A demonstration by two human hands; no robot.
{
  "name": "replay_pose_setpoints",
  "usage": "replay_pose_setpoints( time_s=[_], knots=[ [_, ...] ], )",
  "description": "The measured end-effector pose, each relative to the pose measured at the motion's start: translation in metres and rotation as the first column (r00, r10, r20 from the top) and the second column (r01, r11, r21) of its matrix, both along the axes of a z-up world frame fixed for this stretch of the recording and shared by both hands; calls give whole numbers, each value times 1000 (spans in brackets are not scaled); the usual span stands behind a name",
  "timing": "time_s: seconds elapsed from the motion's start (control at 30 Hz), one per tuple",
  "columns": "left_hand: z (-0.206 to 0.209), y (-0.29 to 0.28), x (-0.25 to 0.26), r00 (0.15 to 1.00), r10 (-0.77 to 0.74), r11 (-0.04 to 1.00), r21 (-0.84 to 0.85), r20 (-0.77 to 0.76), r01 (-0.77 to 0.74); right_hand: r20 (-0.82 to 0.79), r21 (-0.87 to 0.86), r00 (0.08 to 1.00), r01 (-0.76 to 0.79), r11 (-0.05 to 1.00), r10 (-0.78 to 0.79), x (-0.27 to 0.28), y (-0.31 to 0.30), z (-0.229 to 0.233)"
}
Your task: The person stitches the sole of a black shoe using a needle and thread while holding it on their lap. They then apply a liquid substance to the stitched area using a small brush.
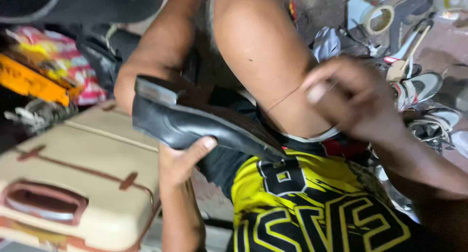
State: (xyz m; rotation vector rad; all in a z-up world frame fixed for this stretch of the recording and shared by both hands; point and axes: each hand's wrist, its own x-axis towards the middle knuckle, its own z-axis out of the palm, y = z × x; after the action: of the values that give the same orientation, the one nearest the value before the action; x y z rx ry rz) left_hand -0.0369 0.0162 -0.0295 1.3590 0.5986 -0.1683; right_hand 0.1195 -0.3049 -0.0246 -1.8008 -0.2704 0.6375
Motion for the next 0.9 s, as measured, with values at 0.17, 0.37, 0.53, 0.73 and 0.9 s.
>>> replay_pose_setpoints(
  time_s=[0.17, 0.37, 0.53, 0.73, 0.9],
  knots=[
    [25, -18, 19, 990, -115, 993, -3, 84, 116, 143, -20, 929, -341, 940, 341, -11, 63, 30],
    [29, -18, 18, 967, -248, 958, 165, 59, 236, 41, -92, 929, -363, 927, 368, -27, 72, 32],
    [27, -21, 14, 966, -246, 963, 134, 79, 235, 118, -105, 918, -368, 924, 379, -37, 69, 26],
    [15, -17, 3, 979, -177, 983, 67, 102, 171, 44, -94, 927, -366, 926, 372, -43, 78, 29],
    [1, -7, -10, 987, -42, 992, -113, 153, 60, -92, -169, 916, -400, 901, 389, -41, 91, 31]
  ],
)
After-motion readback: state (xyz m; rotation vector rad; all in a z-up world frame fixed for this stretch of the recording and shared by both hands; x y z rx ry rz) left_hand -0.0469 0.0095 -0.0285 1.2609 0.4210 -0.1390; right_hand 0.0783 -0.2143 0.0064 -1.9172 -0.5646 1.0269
